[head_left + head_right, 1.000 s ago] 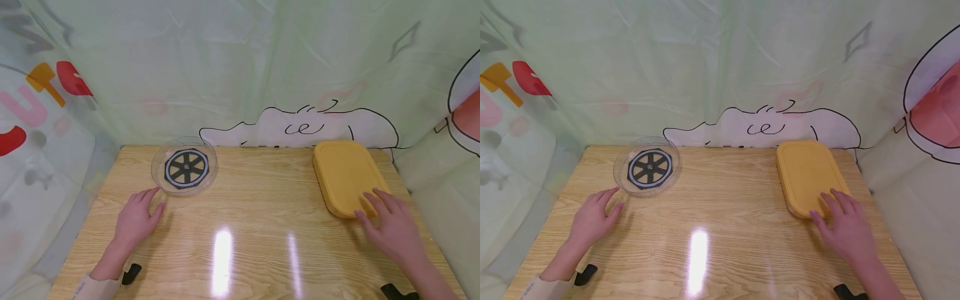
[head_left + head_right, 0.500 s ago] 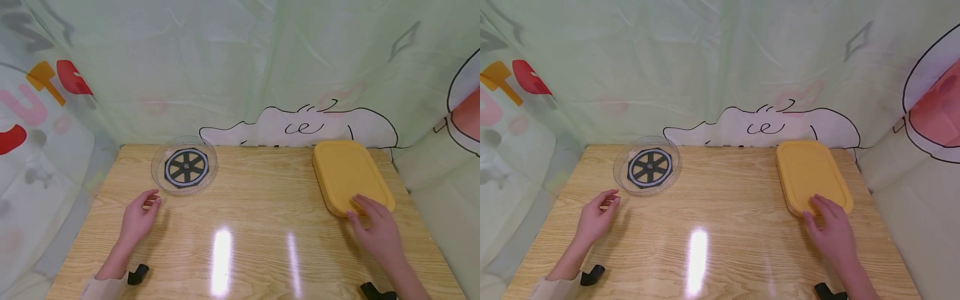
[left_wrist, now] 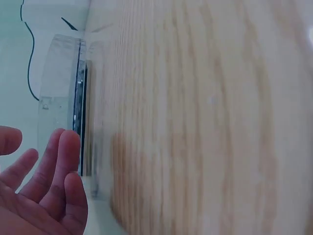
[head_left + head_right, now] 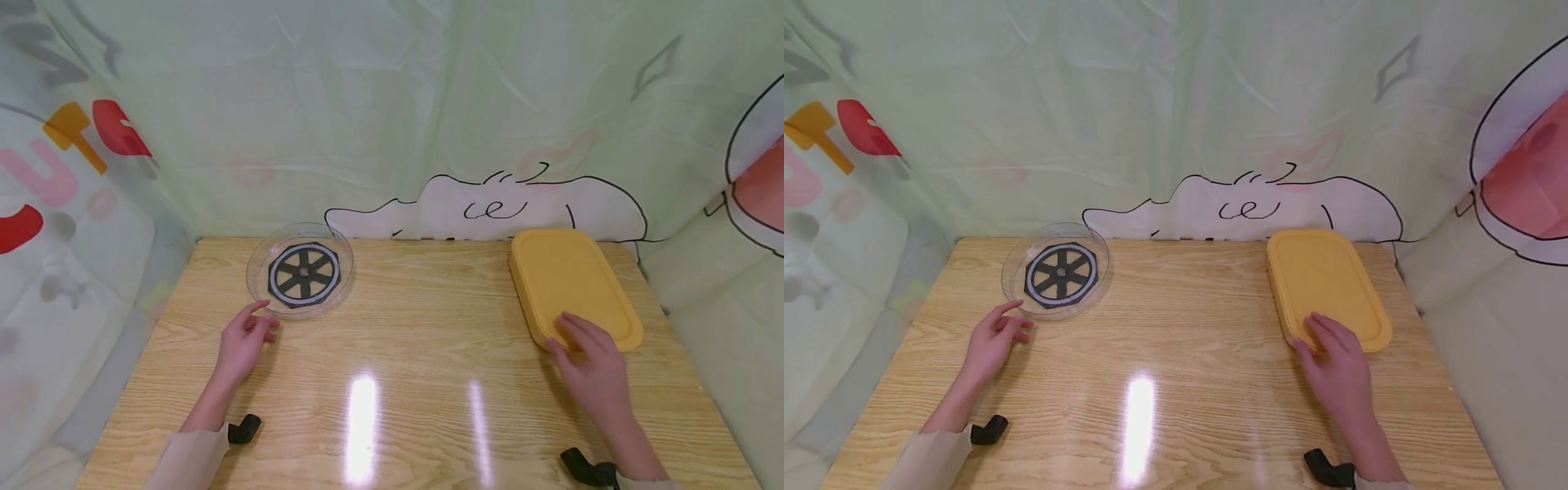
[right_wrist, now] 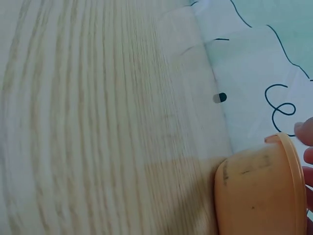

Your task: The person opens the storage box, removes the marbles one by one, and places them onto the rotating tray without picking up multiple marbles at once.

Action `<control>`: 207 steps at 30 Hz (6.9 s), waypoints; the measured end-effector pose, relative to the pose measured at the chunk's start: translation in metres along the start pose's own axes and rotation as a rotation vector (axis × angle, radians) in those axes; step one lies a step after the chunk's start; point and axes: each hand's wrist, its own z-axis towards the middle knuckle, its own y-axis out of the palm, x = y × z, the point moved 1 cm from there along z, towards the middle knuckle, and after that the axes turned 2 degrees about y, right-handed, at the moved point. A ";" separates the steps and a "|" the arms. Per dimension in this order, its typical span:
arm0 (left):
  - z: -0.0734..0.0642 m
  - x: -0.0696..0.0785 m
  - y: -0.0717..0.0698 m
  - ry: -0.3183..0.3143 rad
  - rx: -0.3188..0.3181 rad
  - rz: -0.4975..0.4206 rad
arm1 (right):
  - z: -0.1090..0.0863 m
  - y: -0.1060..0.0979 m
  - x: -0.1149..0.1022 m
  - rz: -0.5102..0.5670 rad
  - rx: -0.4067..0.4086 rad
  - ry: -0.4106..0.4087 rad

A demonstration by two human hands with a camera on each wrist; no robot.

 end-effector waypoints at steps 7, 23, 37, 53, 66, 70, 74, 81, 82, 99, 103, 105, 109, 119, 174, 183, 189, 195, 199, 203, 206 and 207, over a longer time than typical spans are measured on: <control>0.012 -0.005 0.007 -0.098 -0.022 -0.185 | -0.002 0.003 0.004 -0.025 0.005 0.010; 0.029 -0.007 0.010 -0.169 -0.093 -0.131 | -0.001 0.010 -0.004 -0.120 0.011 0.025; 0.029 -0.008 0.011 -0.157 -0.059 -0.170 | -0.003 0.020 -0.009 -0.093 0.023 -0.016; 0.033 -0.011 0.013 -0.156 -0.054 -0.160 | -0.008 0.032 -0.030 -0.103 -0.003 -0.003; 0.034 -0.013 0.013 -0.141 -0.057 -0.168 | -0.008 0.049 -0.050 -0.086 0.017 -0.062; 0.033 -0.014 0.012 -0.137 -0.067 -0.165 | -0.009 0.054 -0.059 -0.092 -0.003 -0.049; 0.030 -0.015 0.013 -0.142 -0.082 -0.164 | -0.011 0.060 -0.066 -0.081 -0.023 -0.050; 0.030 -0.015 0.014 -0.132 -0.076 -0.176 | -0.010 0.074 -0.076 -0.052 -0.016 -0.068; 0.030 -0.015 0.014 -0.132 -0.075 -0.178 | -0.010 0.075 -0.078 -0.049 -0.014 -0.073; 0.030 -0.015 0.015 -0.133 -0.077 -0.181 | -0.001 0.105 -0.105 -0.028 -0.014 -0.042; 0.030 -0.015 0.015 -0.129 -0.076 -0.183 | 0.003 0.113 -0.113 -0.037 -0.004 -0.043; 0.030 -0.015 0.015 -0.130 -0.076 -0.184 | 0.005 0.117 -0.117 -0.042 -0.004 -0.041; 0.030 -0.016 0.014 -0.140 -0.080 -0.181 | 0.007 0.126 -0.124 -0.056 0.004 -0.041; 0.030 -0.015 0.011 -0.136 -0.102 -0.156 | 0.011 0.142 -0.141 -0.107 0.011 -0.038; 0.031 -0.019 0.012 -0.100 -0.122 -0.159 | 0.021 0.125 -0.161 -0.045 0.073 -0.132; 0.032 -0.018 0.010 -0.099 -0.133 -0.176 | 0.030 0.114 -0.160 0.020 0.166 -0.205; 0.032 -0.018 0.010 -0.092 -0.137 -0.167 | 0.031 0.103 -0.158 0.079 0.218 -0.195; 0.032 -0.018 0.010 -0.095 -0.137 -0.168 | 0.031 0.095 -0.156 0.155 0.251 -0.119; 0.032 -0.018 0.009 -0.095 -0.140 -0.175 | 0.034 0.089 -0.154 0.232 0.305 -0.063; 0.032 -0.018 0.009 -0.100 -0.138 -0.175 | 0.040 0.081 -0.151 0.333 0.357 0.034; 0.031 -0.018 0.010 -0.106 -0.135 -0.177 | 0.042 0.075 -0.147 0.370 0.383 0.125; 0.031 -0.018 0.010 -0.108 -0.135 -0.178 | 0.043 0.073 -0.147 0.377 0.389 0.156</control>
